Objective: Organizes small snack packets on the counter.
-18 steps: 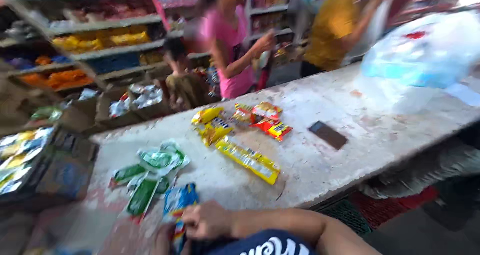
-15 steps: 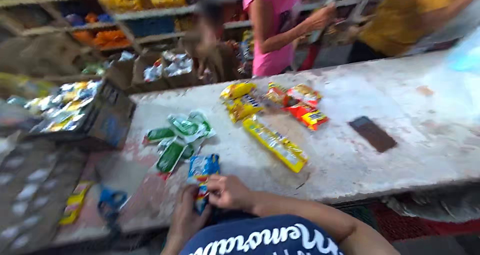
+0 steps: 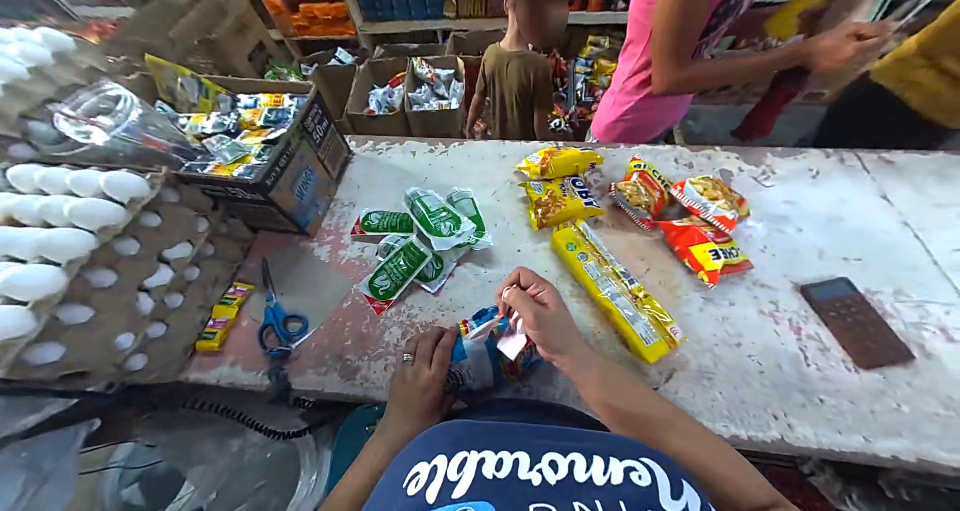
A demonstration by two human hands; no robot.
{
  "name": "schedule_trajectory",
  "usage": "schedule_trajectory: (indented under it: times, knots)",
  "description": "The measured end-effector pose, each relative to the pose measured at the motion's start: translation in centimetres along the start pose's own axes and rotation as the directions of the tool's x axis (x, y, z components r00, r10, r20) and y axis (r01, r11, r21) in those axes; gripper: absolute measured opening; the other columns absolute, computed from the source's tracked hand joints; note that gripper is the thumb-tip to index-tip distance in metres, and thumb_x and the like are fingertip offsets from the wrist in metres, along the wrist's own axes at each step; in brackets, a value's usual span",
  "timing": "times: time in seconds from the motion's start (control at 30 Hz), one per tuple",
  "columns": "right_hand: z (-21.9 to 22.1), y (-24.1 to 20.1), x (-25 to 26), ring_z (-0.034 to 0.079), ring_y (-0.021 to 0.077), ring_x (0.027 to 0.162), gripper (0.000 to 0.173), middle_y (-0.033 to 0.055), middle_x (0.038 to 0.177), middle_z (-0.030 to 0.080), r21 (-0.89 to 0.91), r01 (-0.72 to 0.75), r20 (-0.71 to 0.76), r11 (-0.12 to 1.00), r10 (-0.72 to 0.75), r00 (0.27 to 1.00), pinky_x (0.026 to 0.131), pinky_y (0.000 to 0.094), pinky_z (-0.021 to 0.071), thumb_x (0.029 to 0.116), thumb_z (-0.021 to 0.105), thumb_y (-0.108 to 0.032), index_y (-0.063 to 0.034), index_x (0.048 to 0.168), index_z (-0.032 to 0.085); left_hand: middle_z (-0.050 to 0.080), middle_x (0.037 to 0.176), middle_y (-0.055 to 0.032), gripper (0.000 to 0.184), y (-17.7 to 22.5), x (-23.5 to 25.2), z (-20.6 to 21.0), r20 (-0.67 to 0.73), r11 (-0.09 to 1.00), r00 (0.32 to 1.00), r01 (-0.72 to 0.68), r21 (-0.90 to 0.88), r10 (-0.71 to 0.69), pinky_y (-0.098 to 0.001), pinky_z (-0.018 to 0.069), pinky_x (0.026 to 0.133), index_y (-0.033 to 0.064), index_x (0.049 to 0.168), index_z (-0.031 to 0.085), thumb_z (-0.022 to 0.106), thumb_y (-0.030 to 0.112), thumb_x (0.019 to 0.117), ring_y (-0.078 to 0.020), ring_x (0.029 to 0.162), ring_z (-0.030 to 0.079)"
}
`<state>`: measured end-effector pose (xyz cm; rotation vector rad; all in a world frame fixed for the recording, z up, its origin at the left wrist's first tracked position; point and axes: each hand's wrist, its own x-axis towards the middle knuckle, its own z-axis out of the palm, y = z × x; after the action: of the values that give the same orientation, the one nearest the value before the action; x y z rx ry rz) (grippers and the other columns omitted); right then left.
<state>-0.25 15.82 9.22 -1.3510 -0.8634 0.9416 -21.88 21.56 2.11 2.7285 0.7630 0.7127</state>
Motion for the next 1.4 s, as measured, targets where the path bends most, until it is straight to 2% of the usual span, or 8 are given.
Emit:
schedule_trajectory:
  times: [0.2,0.5,0.73,0.87,0.97,1.03,1.23,1.4]
  knots:
    - [-4.6,-2.8,3.3,0.057,-0.0037,0.065,0.018,-0.0104,0.077,0.062,-0.102,0.354,-0.268,0.93,-0.368,0.89,0.06,0.0154,0.0496,0.0964,0.043,-0.004,-0.0145,0.088,0.054,0.063,0.122,-0.0047,0.031,-1.0,0.3,1.8,-0.198,0.936,0.916,-0.328,0.13,0.348,-0.0364,0.043,0.095,0.0283,0.13,0.058,0.058,0.023,0.1003,-0.0229,0.111,0.058]
    - [-9.1,-6.9,4.0,0.059,0.0056,0.058,0.034,-0.0082,0.063,0.057,0.362,0.309,-0.553,0.879,-0.064,0.831,0.059,0.0254,0.054,0.1054,0.029,-0.018,-0.0218,0.077,0.048,0.067,0.107,-0.0027,0.024,-1.7,0.5,2.7,-0.207,0.923,0.908,-0.382,-0.051,0.365,-0.0291,0.0469,0.095,0.0215,0.116,0.064,0.067,0.033,0.0957,-0.0213,0.103,0.06]
    - [-9.5,-7.8,1.5,0.053,0.0023,0.052,0.042,-0.0131,0.067,0.056,-0.082,0.563,-0.385,0.822,-0.547,0.743,0.048,0.0209,0.0484,0.1117,0.022,-0.044,-0.024,0.093,0.055,0.065,0.133,-0.016,0.075,0.6,3.7,-1.3,-0.072,0.898,0.984,-0.18,-0.401,0.165,-0.0567,0.0405,0.112,0.0086,0.136,0.061,0.072,0.063,0.0845,-0.0362,0.134,0.052]
    - [0.8,-2.9,-1.0,0.059,-0.0043,0.076,0.03,-0.0139,0.084,0.062,0.04,0.586,0.13,0.809,-0.586,0.8,0.072,0.0169,0.0518,0.1087,0.043,-0.045,-0.0249,0.103,0.064,0.047,0.154,-0.0137,0.1,3.2,6.7,-0.9,-0.038,0.32,0.99,-0.08,-0.944,0.134,-0.0348,0.0392,0.119,-0.0057,0.158,0.016,0.042,0.07,0.0983,-0.0143,0.142,0.046]
    - [2.8,-1.0,0.2,0.059,0.0067,0.093,0.032,0.0025,0.097,0.058,-0.264,0.798,0.31,0.541,-0.736,0.601,0.087,0.0234,0.0491,0.1119,0.038,-0.032,-0.0098,0.098,0.057,0.072,0.118,0.01,0.056,5.7,7.6,-1.2,0.196,-0.396,0.975,0.14,-0.908,-0.102,-0.0229,0.0514,0.098,0.0268,0.132,0.061,0.039,0.067,0.0996,0.0011,0.111,0.065]
    - [2.7,-0.4,1.0,0.06,0.0174,0.091,0.029,0.0105,0.102,0.058,-0.498,0.804,0.407,0.325,-0.731,0.548,0.082,0.0287,0.0519,0.1085,0.042,-0.027,-0.0092,0.094,0.058,0.075,0.095,0.0062,0.055,6.5,7.9,-2.0,0.365,-0.651,0.917,0.178,-0.738,-0.163,-0.0248,0.0565,0.087,0.0243,0.102,0.07,0.023,0.053,0.1086,-0.0032,0.095,0.07]
    - [4.3,1.6,-0.5,0.063,0.0241,0.116,0.021,0.007,0.119,0.067,-0.768,0.628,0.541,-0.121,-0.648,0.536,0.117,0.0601,0.0242,0.1,0.047,-0.009,-0.0132,0.099,0.067,0.072,0.086,-0.0034,0.064,4.2,9.0,-3.1,0.542,-0.738,0.773,0.147,-0.659,-0.33,-0.0296,0.0595,0.075,0.0121,0.103,0.067,0.013,0.046,0.1109,-0.0136,0.082,0.071]
    - [3.8,1.6,-1.0,0.041,0.0248,0.149,0.065,0.0123,0.156,0.049,-0.604,0.797,0.703,0.032,-0.449,0.551,0.123,0.0599,0.0145,0.1078,0.021,-0.048,-0.0026,0.142,0.053,0.057,0.06,0.0022,0.066,2.5,9.0,-3.6,0.65,-0.83,0.718,0.19,-0.525,-0.247,-0.0248,0.0519,0.056,0.0179,0.068,0.053,0.017,0.055,0.1085,-0.0093,0.056,0.059]
